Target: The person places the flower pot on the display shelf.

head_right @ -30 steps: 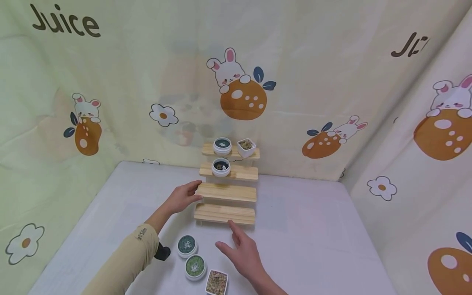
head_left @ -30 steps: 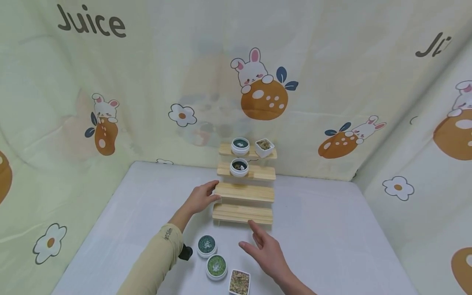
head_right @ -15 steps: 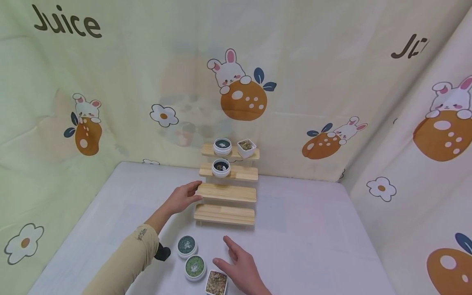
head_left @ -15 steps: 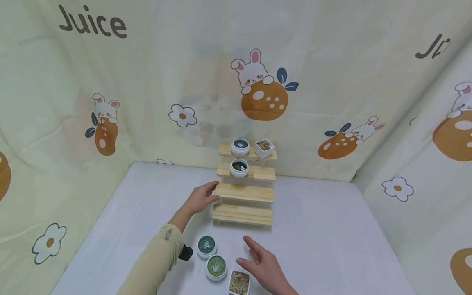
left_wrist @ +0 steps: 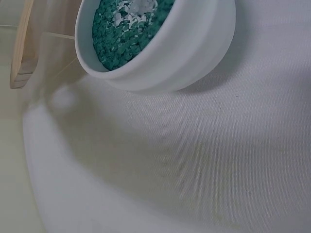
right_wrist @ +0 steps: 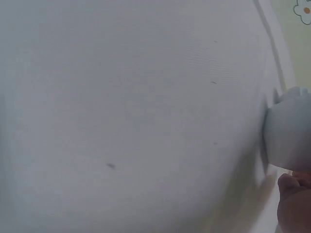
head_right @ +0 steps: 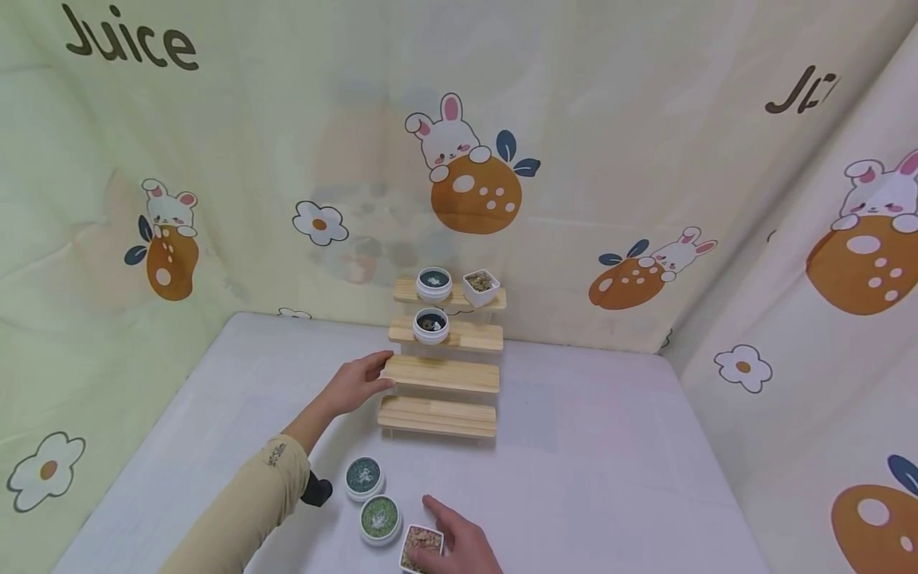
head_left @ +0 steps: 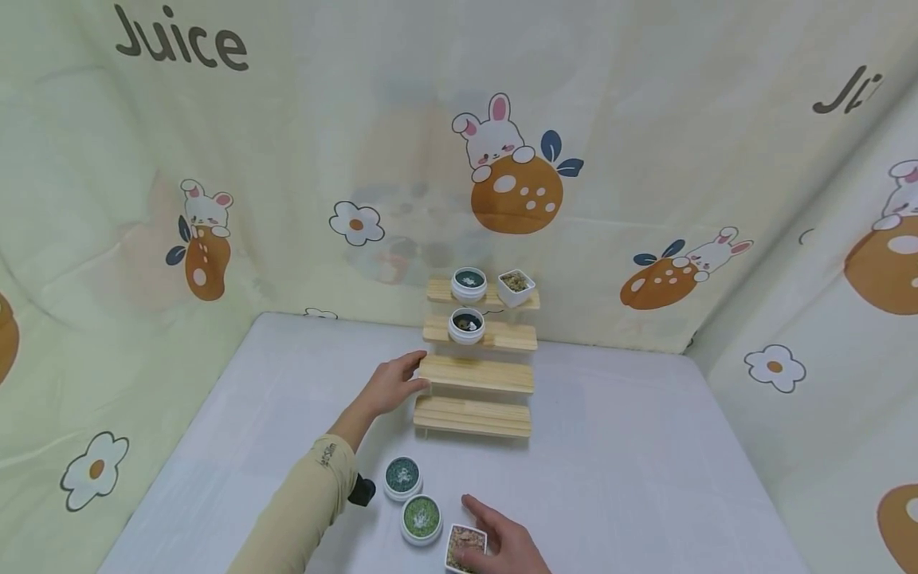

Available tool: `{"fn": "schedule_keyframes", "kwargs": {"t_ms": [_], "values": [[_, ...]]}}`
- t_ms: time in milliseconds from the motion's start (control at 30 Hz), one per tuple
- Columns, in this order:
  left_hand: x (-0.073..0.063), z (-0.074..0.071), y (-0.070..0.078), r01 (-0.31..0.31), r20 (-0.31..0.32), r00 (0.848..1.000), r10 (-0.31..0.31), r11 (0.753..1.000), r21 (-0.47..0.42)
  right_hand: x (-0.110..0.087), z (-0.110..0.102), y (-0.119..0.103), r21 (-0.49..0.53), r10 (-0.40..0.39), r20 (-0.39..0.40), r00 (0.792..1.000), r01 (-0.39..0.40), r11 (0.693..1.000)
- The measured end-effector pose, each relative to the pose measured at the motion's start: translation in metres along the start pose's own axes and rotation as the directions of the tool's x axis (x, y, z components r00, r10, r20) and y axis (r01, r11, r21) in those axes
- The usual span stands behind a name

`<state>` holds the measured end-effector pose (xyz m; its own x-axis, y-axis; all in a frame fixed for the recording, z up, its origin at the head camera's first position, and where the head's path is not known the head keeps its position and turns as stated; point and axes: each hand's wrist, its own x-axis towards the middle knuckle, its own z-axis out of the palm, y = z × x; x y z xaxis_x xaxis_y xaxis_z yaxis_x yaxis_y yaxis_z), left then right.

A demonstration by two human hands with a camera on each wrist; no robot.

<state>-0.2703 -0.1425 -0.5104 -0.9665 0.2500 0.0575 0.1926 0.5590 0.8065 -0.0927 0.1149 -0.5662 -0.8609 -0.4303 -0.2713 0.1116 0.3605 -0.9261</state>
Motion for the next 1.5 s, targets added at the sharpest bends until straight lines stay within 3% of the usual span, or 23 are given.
{"fn": "schedule_keyframes", "kwargs": {"t_ms": [167,533,900,1100,1233,1367,1500], "values": [[0.0,0.001,-0.001,0.004,0.003,1.0,-0.004,1.0,-0.004,-0.003,0.005,0.009,0.099,-0.022,0.042,0.999,0.018,0.995],[0.0,0.0,0.0,0.016,0.007,1.0,-0.016,1.0,-0.005,-0.007,0.009,0.013,0.139,-0.003,0.06,0.998,-0.005,0.99],[0.0,-0.002,0.001,0.004,0.002,1.0,-0.004,1.0,-0.007,-0.007,0.007,0.016,0.062,-0.066,0.064,0.996,0.062,0.996],[-0.002,-0.002,0.002,0.004,0.01,1.0,-0.004,1.0,0.005,-0.002,0.006,0.016,-0.083,-0.149,-0.026,0.988,0.147,0.986],[-0.003,-0.002,0.004,0.011,0.012,1.0,-0.012,1.0,0.004,0.004,0.003,0.013,-0.197,-0.23,-0.125,0.965,0.203,0.959],[-0.003,-0.002,0.005,0.007,0.01,1.0,-0.007,1.0,0.003,0.013,-0.005,0.003,-0.162,-0.267,-0.213,0.94,0.236,0.958],[-0.003,-0.001,0.004,0.001,0.003,1.0,-0.001,1.0,0.009,0.024,-0.014,-0.014,-0.101,-0.238,-0.303,0.923,0.217,0.971]]}}
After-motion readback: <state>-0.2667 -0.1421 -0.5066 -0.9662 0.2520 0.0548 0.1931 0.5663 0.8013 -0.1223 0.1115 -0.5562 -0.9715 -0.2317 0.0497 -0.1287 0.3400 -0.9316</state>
